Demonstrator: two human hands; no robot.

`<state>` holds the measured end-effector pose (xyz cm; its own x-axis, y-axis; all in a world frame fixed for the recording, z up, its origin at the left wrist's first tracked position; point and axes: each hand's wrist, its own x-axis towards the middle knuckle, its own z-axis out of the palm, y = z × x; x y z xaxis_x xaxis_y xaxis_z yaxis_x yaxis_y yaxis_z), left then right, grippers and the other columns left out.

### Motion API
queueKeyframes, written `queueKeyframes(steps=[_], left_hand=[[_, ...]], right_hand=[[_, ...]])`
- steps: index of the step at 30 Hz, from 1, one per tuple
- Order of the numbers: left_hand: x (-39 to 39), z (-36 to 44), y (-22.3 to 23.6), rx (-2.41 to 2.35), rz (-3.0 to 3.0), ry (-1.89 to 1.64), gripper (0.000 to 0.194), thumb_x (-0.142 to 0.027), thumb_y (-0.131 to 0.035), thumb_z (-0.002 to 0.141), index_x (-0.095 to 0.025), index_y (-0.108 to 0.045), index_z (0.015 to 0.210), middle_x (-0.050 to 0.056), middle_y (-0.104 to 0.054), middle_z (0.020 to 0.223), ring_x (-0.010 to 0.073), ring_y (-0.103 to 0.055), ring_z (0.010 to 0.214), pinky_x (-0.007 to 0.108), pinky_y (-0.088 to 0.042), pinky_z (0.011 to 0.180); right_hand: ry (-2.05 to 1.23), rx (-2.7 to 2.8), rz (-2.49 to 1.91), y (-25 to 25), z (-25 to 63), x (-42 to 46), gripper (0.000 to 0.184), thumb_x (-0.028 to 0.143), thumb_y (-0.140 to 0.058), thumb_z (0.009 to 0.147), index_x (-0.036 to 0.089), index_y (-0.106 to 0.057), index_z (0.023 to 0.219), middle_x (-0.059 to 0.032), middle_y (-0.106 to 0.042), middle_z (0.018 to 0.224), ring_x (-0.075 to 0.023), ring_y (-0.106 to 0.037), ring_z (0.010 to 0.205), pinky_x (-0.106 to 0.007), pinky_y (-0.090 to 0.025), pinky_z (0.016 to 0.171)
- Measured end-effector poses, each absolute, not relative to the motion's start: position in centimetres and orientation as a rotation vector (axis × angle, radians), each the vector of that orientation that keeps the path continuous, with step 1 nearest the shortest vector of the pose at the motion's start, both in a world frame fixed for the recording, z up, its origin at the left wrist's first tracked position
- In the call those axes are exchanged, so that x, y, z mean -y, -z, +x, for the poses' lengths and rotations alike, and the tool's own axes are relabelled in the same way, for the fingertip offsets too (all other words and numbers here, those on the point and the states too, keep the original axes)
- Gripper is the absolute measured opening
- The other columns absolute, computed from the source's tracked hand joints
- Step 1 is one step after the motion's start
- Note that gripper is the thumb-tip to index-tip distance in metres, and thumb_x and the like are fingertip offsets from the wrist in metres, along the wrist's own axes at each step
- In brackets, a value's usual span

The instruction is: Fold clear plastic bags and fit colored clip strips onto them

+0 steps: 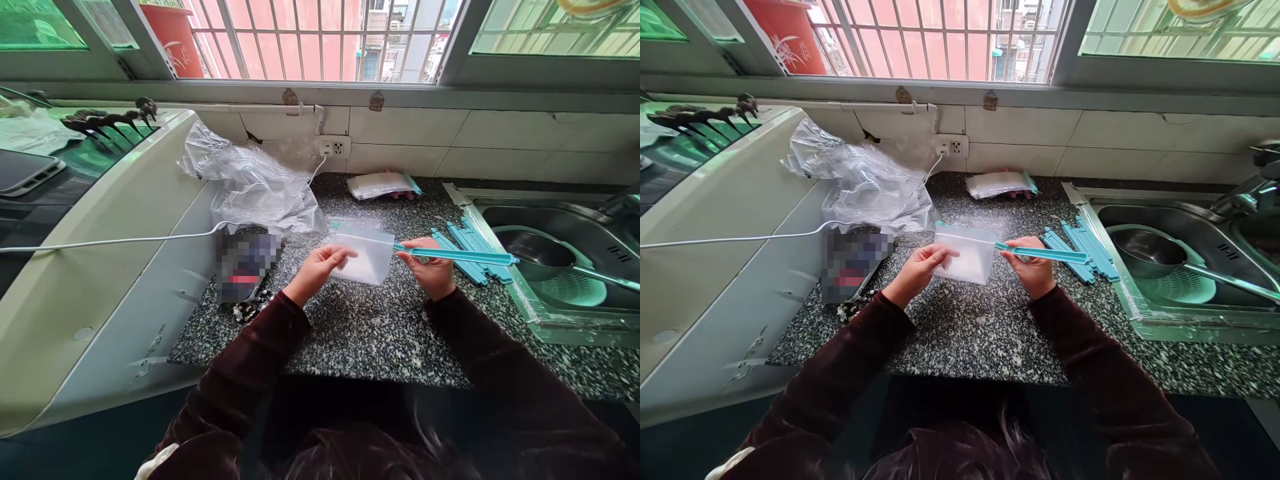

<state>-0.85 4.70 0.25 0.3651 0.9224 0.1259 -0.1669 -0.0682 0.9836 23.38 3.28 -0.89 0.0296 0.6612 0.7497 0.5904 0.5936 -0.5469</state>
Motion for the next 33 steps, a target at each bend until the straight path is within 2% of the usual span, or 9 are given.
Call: queueKeyframes(steps=[5,11,20,27,33], left_hand=[[-4.8,-0.1,0.3,-0.844,1.257,-1.008,0.048,-0.062,-0.068,0.061,-0.014,-0.069,0.063,-0.002,-0.047,0.050,0.0093,-0.038,0.052,0.025,-0.027,0.053],[-4.8,0.2,0.5,-0.914,1.045,-1.010,0.043,-0.055,-0.073,0.055,-0.013,-0.065,0.057,-0.002,-0.047,0.047,0.0072,-0.036,0.047,0.023,-0.023,0.050],[-4.6,0.9,-0.2,-0.844,0.654,-1.073,0.034,-0.032,-0.081,0.044,-0.013,-0.063,0.066,-0.001,-0.062,0.061,0.0099,-0.053,0.058,0.023,-0.040,0.060],[-4.6,0.8,-0.2,-0.866,0.650,-1.083,0.029,-0.024,-0.081,0.041,-0.014,-0.058,0.056,-0.005,-0.057,0.053,0.0069,-0.049,0.050,0.021,-0.036,0.052],[-4.7,1.0,0.1,-0.870,0.627,-1.129,0.030,-0.024,-0.081,0.039,-0.014,-0.059,0.056,-0.004,-0.058,0.054,0.0073,-0.051,0.052,0.021,-0.039,0.055]], right_hand=[[-0.114,1.727,-1.011,1.0,22.5,-2.8,0.012,0.035,-0.065,0.078,0.023,-0.067,0.081,-0.0028,-0.069,0.077,-0.0185,-0.062,0.075,-0.036,-0.052,0.072],[-0.189,1.749,-1.056,1.5,22.2,-2.8,0.016,0.040,-0.063,0.079,0.024,-0.066,0.079,-0.0032,-0.068,0.076,-0.0194,-0.062,0.075,-0.038,-0.052,0.072],[-0.199,1.779,-1.038,1.7,22.2,-2.7,0.016,0.039,-0.063,0.079,0.023,-0.067,0.080,-0.0041,-0.068,0.078,-0.0195,-0.062,0.076,-0.037,-0.052,0.072],[-0.258,1.864,-1.065,0.8,22.7,-2.9,0.019,0.041,-0.061,0.080,0.023,-0.066,0.081,-0.0039,-0.069,0.078,-0.0187,-0.062,0.074,-0.037,-0.052,0.070],[-0.209,1.850,-1.057,1.3,22.6,-2.9,0.018,0.041,-0.060,0.081,0.023,-0.066,0.080,-0.0042,-0.070,0.077,-0.0196,-0.063,0.074,-0.038,-0.052,0.071]])
